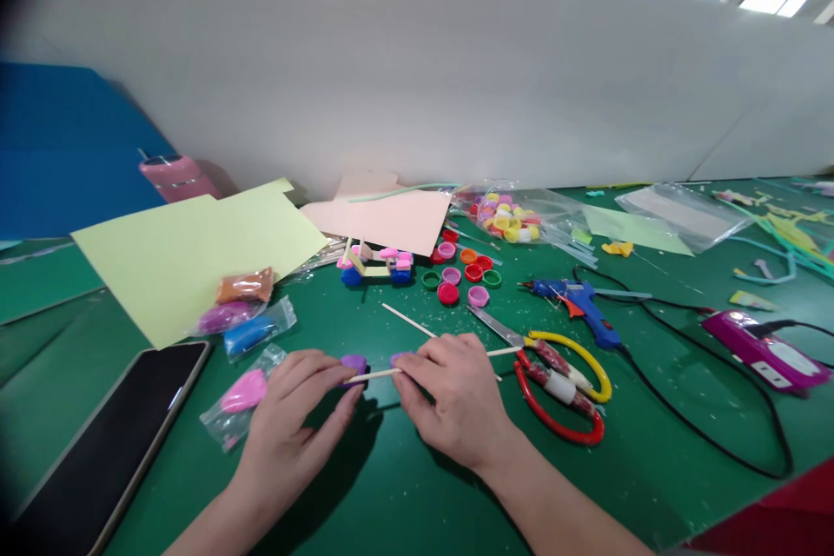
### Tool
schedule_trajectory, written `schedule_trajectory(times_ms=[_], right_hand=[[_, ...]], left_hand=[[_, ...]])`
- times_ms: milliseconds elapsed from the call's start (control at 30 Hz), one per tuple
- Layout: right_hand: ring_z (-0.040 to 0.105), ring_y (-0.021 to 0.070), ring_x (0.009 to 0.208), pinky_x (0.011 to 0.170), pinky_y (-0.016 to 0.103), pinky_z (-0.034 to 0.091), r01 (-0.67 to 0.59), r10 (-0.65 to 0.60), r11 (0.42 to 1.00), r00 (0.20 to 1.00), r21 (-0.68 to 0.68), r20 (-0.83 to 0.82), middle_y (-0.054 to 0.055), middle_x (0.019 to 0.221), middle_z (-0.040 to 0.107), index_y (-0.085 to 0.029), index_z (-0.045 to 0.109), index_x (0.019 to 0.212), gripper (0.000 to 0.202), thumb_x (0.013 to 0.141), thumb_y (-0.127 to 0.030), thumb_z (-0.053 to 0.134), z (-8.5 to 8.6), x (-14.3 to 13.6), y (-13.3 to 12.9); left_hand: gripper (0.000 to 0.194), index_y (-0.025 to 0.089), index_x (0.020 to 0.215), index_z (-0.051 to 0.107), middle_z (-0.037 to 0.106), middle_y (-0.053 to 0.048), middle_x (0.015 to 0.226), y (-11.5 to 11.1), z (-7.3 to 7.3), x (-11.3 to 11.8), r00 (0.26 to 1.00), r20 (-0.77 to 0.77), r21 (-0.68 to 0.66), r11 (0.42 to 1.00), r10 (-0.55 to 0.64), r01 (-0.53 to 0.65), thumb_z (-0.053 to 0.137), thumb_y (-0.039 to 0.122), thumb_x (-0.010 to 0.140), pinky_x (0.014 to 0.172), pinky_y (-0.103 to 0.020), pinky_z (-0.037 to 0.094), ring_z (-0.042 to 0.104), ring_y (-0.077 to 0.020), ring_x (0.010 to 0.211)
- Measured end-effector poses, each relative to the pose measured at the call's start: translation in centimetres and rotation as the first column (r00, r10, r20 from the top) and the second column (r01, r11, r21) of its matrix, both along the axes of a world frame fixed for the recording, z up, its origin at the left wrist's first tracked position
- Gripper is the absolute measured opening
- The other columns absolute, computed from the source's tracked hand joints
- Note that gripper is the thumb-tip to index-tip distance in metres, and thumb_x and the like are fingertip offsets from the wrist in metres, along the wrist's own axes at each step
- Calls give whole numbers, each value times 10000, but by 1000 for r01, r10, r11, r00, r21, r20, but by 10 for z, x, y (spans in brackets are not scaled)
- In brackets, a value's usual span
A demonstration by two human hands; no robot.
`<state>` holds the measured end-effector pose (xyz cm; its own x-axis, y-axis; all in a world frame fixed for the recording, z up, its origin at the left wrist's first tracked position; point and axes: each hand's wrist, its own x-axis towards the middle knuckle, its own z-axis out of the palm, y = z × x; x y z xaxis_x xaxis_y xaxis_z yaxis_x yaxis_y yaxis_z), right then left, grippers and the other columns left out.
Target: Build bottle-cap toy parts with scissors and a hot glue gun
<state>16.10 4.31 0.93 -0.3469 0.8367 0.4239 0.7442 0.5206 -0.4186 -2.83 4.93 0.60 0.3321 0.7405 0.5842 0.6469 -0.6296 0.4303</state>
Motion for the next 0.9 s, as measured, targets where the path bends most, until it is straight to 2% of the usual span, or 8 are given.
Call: schedule_trajectory(times_ms=[400, 900], right_hand=[[547, 134, 684, 635, 286, 304, 27, -28, 999, 999, 37, 22, 13, 733, 630, -226, 664, 903, 197, 844, -261, 479, 1, 0, 0], [538, 149, 697, 662, 307, 298, 32, -32, 999, 999, 3, -1, 25, 737, 627, -227, 660, 910, 197, 854, -271, 476, 0, 1, 0]], left_hand=[[92, 191, 809, 603, 635, -46, 759, 0, -2, -1, 1000, 15, -38, 999, -1, 1, 556, 144, 747, 657, -352, 436, 529, -199, 747], [86, 175, 810, 615, 640, -55, 754, 0, -1, 0, 1000, 16, -49, 999, -2, 3, 570, 149, 741, 651, -351, 436, 529, -201, 745]])
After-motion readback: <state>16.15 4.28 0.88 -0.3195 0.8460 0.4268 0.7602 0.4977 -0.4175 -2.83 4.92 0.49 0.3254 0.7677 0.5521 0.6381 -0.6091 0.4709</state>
